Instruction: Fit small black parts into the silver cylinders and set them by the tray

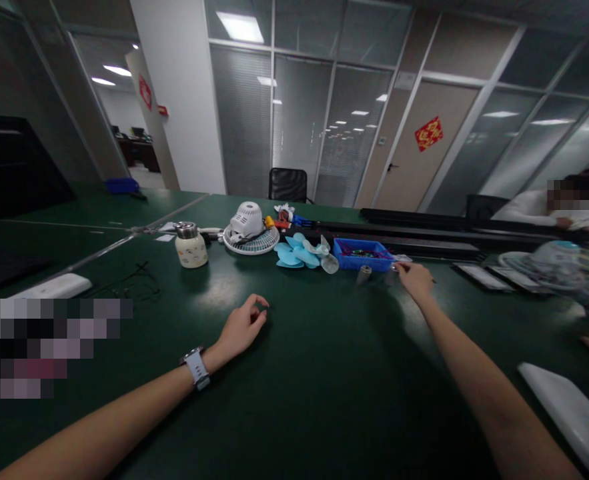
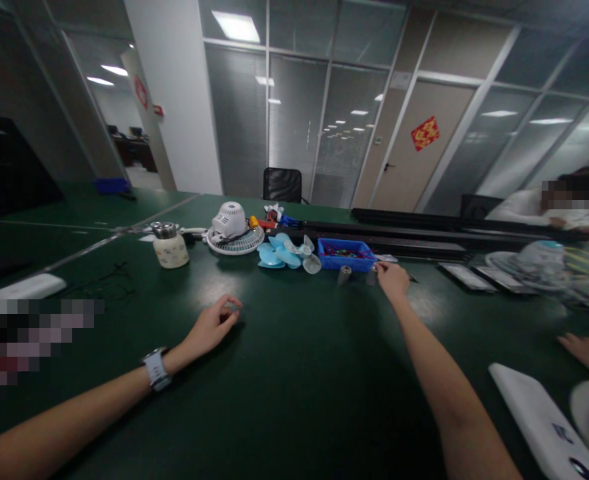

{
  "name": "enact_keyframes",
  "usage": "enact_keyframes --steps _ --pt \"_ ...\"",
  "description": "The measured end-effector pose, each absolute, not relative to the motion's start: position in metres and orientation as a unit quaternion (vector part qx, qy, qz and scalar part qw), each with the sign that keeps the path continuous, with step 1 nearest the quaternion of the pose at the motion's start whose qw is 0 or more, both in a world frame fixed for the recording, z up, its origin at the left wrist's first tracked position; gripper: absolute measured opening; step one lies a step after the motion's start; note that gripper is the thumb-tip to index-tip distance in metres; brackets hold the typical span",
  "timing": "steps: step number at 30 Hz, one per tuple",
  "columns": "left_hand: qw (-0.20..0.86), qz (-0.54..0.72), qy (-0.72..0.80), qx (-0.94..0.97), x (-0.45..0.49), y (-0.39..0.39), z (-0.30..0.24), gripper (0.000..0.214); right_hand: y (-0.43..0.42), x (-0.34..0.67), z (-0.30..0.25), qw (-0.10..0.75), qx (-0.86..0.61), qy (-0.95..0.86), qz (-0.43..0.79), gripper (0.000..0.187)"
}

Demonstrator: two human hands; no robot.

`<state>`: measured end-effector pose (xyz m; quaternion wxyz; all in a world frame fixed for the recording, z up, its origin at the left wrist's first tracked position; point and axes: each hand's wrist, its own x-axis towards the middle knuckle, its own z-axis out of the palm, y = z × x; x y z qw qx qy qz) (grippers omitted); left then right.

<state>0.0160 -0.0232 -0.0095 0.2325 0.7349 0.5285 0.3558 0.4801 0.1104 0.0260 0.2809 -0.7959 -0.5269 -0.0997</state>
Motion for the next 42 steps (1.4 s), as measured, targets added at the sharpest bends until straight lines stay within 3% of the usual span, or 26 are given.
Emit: enact_keyframes --steps 14,18,21,23,27,31,38,42 --pt "0.228 0.352 0.528 0.739 0.016 -0.023 -0.009 0.017 0.103 0.474 0.018 0.303 -0.779 -0.533 -0.132 0.038" --pt "0.227 0.349 0.527 0.741 0.016 -0.023 -0.009 0.018 0.089 0.444 0.002 0.350 -0.715 -0.581 -0.167 0.055" --pt "0.225 0.351 0.525 0.742 0.017 -0.023 -0.009 0.018 0.088 0.418 -0.013 0.400 -0.672 -0.620 -0.062 0.077" --pt "0.220 0.355 0.525 0.742 0.017 -0.023 -0.009 0.017 0.094 0.409 -0.018 0.413 -0.675 -0.612 0.007 0.081" --pt "0.201 0.369 0.519 0.745 0.017 -0.025 -0.008 0.014 0.103 0.403 -0.015 0.433 -0.681 -0.588 0.053 0.059" --pt "0.165 0.409 0.496 0.748 0.019 -0.031 -0.002 0.017 0.075 0.375 -0.005 0.454 -0.628 -0.626 0.091 0.053" --pt "0.119 0.445 0.393 0.796 0.038 -0.060 0.009 0.027 -0.031 0.271 0.007 0.368 -0.399 -0.815 0.200 0.037" --pt "0.098 0.427 0.343 0.831 0.047 -0.074 0.013 0.031 -0.052 0.254 0.012 0.348 -0.367 -0.842 0.189 0.033"
